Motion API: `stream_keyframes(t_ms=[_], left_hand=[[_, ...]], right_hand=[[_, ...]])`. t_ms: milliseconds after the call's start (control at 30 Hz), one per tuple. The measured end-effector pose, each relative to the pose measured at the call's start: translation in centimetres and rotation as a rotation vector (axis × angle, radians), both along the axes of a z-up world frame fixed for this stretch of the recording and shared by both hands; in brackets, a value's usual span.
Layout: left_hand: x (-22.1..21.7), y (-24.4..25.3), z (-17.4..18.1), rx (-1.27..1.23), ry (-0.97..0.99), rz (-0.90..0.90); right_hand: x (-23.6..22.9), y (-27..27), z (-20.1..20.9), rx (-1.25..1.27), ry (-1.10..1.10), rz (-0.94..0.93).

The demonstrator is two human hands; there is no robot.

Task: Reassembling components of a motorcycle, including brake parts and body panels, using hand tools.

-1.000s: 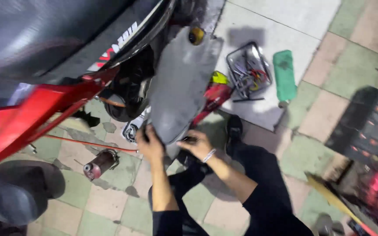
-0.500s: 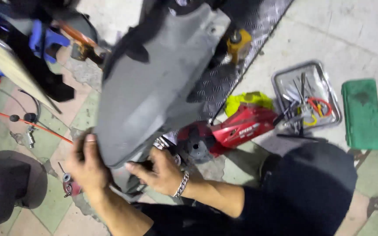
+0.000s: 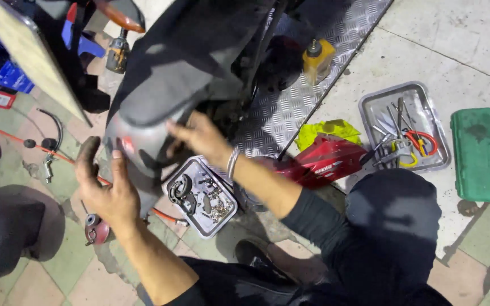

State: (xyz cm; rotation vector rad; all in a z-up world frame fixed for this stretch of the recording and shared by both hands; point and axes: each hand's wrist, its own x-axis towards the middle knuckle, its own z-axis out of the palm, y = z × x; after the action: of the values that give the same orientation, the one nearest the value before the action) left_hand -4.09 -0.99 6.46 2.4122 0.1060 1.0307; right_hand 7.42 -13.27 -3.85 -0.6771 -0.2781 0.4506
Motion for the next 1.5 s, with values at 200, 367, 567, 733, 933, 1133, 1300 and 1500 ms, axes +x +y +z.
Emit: stream_keyframes(t_ms=[200, 367, 567, 733, 933, 1133, 1300, 1500], left_hand=[[1.5, -0.2, -2.6, -0.112, 0.020, 0.106], [3.3, 0.4, -5.4, -0.131, 0.125, 0.137], [5.2, -2.2, -6.8, -0.262, 0.781, 0.032], [8.3, -1.1, -13.6, -0.157, 1.125, -0.055], [7.3, -6.6, -8.4, -0.053, 1.021, -0.282], [-2.5, -0.6, 2.7, -0.134, 0.672, -0.560], [-9.0, 6.8, -10.8, -0.351, 0.646, 0.015], [-15.7, 6.0, -34.9, -0.873, 0.844, 0.304]], right_hand=[[4.5, 0.5, 2.8, -0.022, 0.058, -0.032], [8.2, 0.6, 0.0, -0.115, 0.173, -0.103], [8.2, -0.3, -1.5, -0.204, 0.145, -0.186], [7.9, -3.7, -1.2, -0.295, 0.103, -0.102], [5.5, -11.3, -6.4, -0.843, -0.265, -0.127], [-1.1, -12.6, -10.0, -1.077, -0.262, 0.322], [-5.1, -7.0, -20.8, -1.243, -0.501, 0.246], [-5.1, -8.2, -35.7, -1.940, -0.706, 0.045]])
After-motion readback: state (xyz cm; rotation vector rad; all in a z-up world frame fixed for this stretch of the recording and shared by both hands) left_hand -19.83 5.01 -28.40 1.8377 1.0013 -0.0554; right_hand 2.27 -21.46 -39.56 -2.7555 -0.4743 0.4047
